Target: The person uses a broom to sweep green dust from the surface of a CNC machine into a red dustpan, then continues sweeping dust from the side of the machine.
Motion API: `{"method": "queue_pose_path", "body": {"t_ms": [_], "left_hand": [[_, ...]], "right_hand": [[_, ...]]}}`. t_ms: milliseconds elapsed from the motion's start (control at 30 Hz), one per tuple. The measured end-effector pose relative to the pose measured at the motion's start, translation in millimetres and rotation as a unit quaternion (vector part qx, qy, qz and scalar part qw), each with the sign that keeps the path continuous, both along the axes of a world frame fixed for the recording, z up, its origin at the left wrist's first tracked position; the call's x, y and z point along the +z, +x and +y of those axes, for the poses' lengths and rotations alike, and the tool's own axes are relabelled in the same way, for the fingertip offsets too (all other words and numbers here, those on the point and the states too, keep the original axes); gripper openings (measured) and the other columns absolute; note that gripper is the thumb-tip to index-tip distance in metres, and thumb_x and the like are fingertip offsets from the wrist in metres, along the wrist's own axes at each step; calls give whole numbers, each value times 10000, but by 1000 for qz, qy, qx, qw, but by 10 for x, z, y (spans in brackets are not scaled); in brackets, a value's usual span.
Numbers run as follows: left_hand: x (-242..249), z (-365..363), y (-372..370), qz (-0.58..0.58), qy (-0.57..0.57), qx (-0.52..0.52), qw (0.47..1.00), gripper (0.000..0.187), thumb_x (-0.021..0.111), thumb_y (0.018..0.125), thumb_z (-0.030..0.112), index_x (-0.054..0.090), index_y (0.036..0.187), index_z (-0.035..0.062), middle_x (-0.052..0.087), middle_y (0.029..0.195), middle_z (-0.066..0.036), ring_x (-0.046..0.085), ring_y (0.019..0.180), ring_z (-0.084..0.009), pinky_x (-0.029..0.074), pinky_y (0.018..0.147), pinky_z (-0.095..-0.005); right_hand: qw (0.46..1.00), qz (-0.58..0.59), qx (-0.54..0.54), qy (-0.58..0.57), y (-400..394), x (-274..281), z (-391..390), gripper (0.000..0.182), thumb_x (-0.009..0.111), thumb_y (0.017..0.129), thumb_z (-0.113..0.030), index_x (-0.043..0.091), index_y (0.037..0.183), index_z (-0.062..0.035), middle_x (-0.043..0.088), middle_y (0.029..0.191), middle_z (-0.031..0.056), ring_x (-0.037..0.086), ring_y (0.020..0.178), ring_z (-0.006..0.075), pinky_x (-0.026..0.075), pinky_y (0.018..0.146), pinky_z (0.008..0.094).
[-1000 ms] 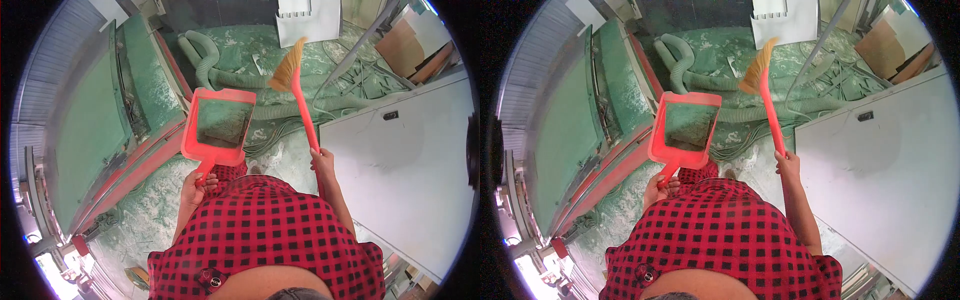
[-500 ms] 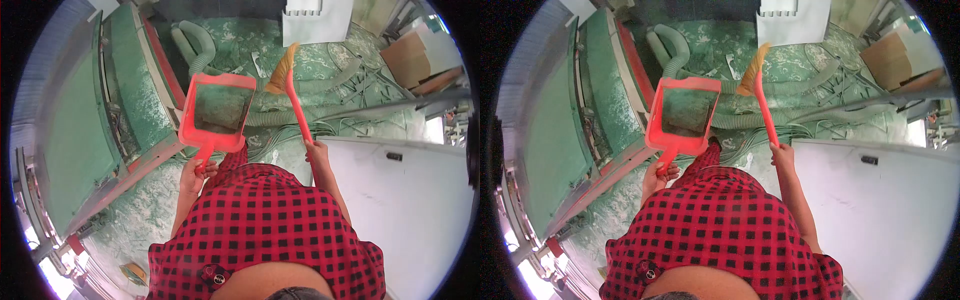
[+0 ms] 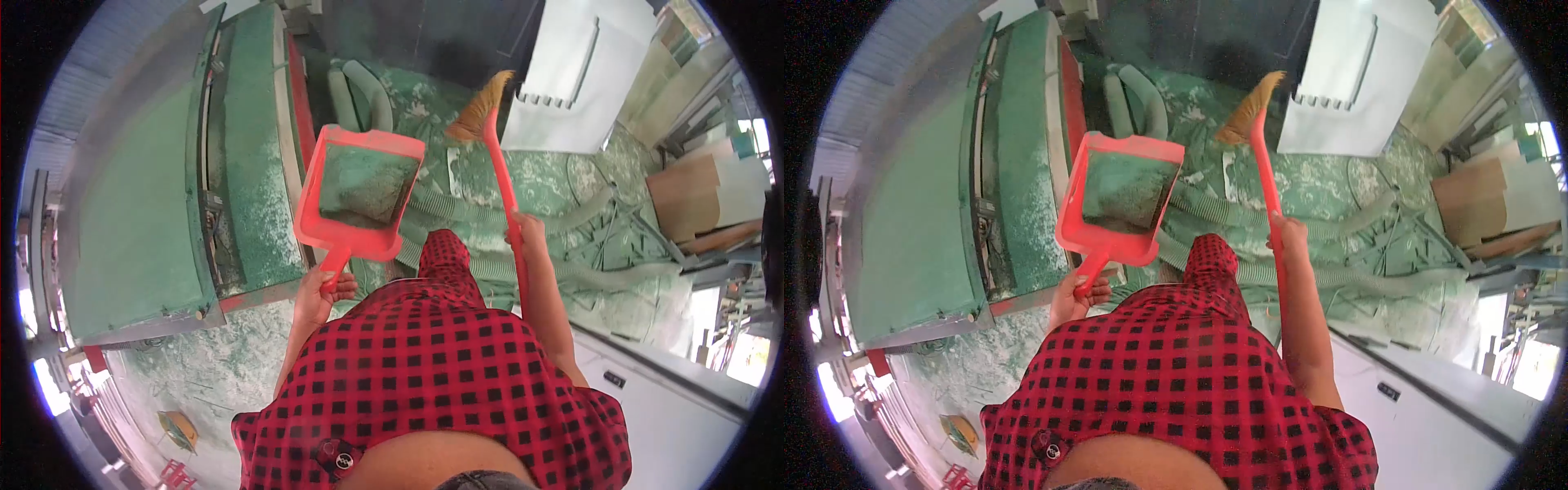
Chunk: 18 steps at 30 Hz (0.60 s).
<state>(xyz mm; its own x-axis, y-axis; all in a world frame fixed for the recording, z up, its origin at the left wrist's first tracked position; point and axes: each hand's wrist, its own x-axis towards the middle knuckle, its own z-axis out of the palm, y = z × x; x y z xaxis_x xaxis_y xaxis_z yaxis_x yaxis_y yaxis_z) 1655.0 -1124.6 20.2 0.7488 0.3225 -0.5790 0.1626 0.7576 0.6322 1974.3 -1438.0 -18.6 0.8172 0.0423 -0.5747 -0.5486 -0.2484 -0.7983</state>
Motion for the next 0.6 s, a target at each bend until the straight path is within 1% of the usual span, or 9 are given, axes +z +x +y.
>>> {"method": "queue_pose_path", "body": {"t_ms": [133,267,300,433,467,500,533,567,600], "left_hand": [[-80,150,103,-11,-24,13,1000,417,504,822,233,463,1155,-15,610,938,-184,642,785,-274,544,670,-373],[-18,249,356,42,-41,86,995,313,505,822,190,492,1066,-7,611,912,-184,634,795,-286,538,683,-400],[-113,303,409,32,-30,105,994,313,505,822,190,492,1066,-7,611,912,-184,634,795,-286,538,683,-400],[-608,430,846,-93,-189,158,965,322,529,800,142,473,1076,-14,607,889,-201,628,785,-286,528,695,-403],[-695,424,1055,-139,-252,157,945,342,534,792,132,463,1091,-19,606,885,-206,627,779,-285,525,702,-403],[-665,357,1329,-110,-173,218,954,377,538,786,133,453,1118,-24,606,899,-196,625,785,-279,519,717,-401],[-691,325,1579,-125,-169,245,947,377,538,786,133,453,1118,-24,606,899,-196,625,785,-279,519,717,-401],[-704,304,1788,-109,-138,264,948,393,543,783,138,451,1129,-23,607,908,-191,624,787,-277,518,720,-399],[-655,273,2016,-84,-110,282,950,408,547,781,143,449,1141,-22,607,918,-186,623,790,-275,517,722,-397]], "right_hand": [[997,-50,36,38,852,65,251,344,671,772,-307,548,764,14,559,612,133,520,429,205,425,388,320],[995,-92,31,1,1746,-55,421,333,665,779,-308,541,687,-13,484,550,83,491,404,192,382,344,330],[995,-85,41,-25,1969,-89,434,326,660,784,-306,538,681,-21,466,541,76,485,398,192,377,338,333],[958,-137,162,-194,2748,-254,448,342,643,796,-326,517,684,-29,466,532,72,497,386,217,391,334,367],[901,-301,254,-185,3209,-886,227,386,635,795,-363,513,671,-19,490,518,80,511,392,228,410,351,382],[937,-142,211,-241,3335,-694,416,391,632,788,-372,525,670,-15,502,509,92,512,395,235,418,364,386],[897,-141,269,-320,3538,-617,571,386,587,771,-367,577,688,10,531,495,103,561,449,247,475,474,390],[894,-110,288,-325,4100,-1241,509,356,565,783,-335,576,669,2,559,512,104,578,463,240,475,482,384],[860,-212,409,-218,4549,-1619,446,332,563,800,-289,575,668,16,556,513,129,571,443,239,458,442,383]]}}
